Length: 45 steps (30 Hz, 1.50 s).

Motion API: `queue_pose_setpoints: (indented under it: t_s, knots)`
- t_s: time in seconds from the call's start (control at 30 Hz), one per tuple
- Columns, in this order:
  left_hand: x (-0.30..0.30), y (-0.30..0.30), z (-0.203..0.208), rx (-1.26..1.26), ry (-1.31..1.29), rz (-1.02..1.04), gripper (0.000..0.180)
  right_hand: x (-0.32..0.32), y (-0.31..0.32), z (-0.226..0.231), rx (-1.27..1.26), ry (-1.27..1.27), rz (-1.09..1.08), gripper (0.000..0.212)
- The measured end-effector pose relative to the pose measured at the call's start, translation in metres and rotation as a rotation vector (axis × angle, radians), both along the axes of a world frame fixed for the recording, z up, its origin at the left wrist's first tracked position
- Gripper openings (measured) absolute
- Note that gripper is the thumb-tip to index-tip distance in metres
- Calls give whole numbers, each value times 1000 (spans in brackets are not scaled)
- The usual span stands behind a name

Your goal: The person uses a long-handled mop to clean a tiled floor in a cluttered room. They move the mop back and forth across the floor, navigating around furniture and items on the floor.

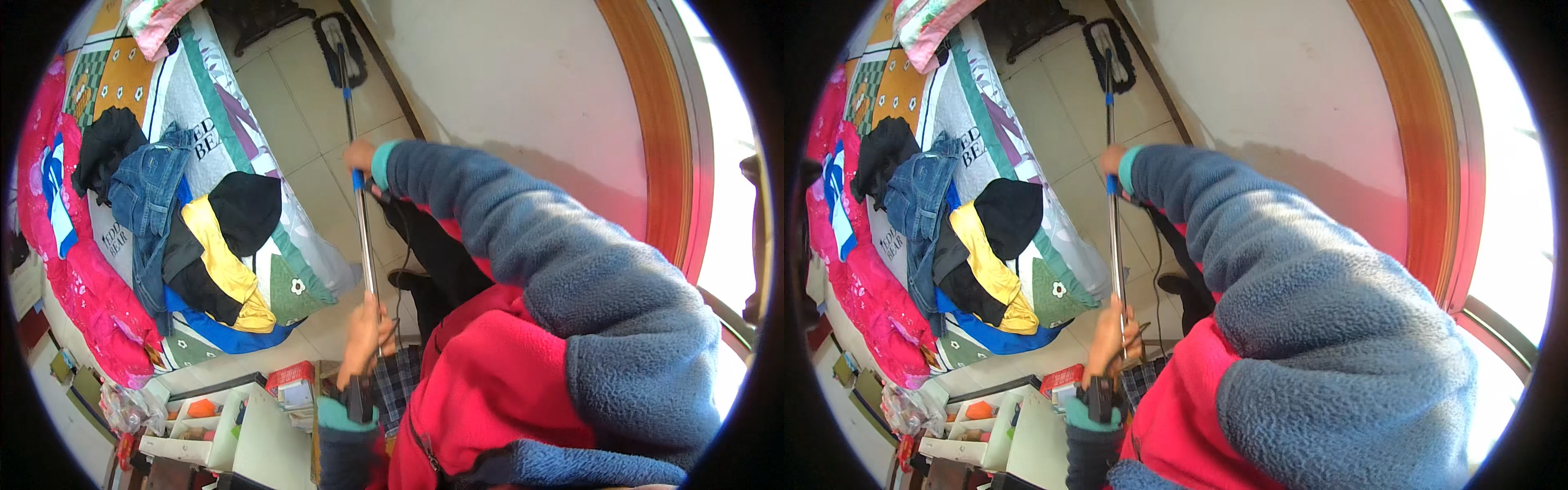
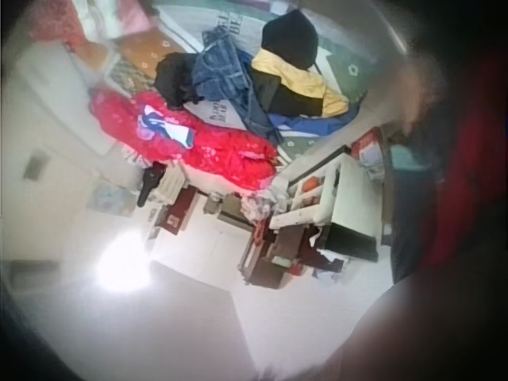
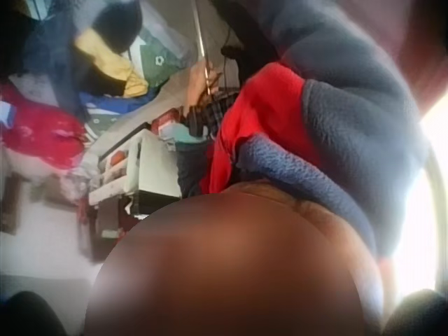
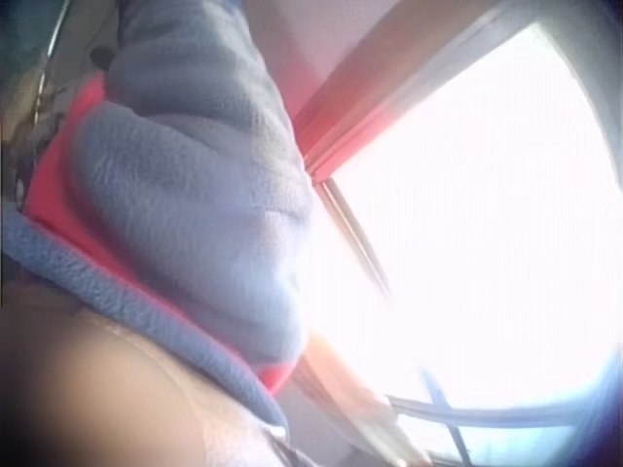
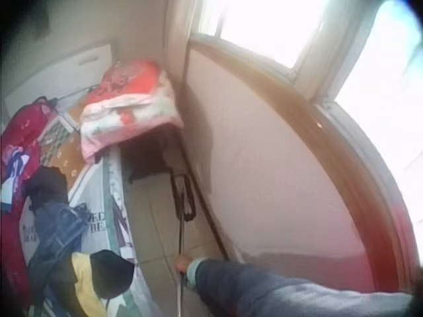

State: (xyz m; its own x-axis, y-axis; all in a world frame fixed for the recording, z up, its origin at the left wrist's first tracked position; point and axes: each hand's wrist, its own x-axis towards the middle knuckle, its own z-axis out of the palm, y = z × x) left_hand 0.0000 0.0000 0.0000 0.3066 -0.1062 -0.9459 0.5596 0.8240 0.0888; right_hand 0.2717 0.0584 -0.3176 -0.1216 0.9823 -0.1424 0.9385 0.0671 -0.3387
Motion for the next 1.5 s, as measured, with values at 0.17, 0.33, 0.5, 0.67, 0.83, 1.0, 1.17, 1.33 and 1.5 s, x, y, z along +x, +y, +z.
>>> queue_pose_setpoints:
  t_s: [0.17, 0.33, 0.5, 0.67, 0.83, 1.0, 1.17, 1.33, 1.5]
  knots:
    - [-99, -72, 41, 39, 12, -30, 46, -95, -95, 23, -448, 500, -106, 15]
    - [-187, -131, 104, 189, 24, -203, 39, -212, -170, 84, -632, 1004, -757, 5]
    - [-160, -108, 99, 113, 37, -43, 37, -190, -140, 68, -664, 1099, -599, 7]
    - [-39, -55, 34, 46, -63, 112, 42, -36, -56, -2, 122, 388, 74, 19]
    - [-3, -47, 6, 46, -104, 137, 43, 6, -19, -35, -401, 883, -568, 14]
    - [-109, -87, 47, 93, -64, -20, 41, -101, -118, 26, -85, 473, 36, 7]
    - [-199, -111, 116, 85, 92, -257, 39, -225, -181, 123, -1039, 1511, -1203, 35]
    - [-175, -88, 122, -64, 151, -67, 40, -205, -158, 98, -954, 1408, -1054, 24]
    - [-77, -68, 76, -15, 64, 66, 43, -100, -97, 34, -309, 413, -108, 15]
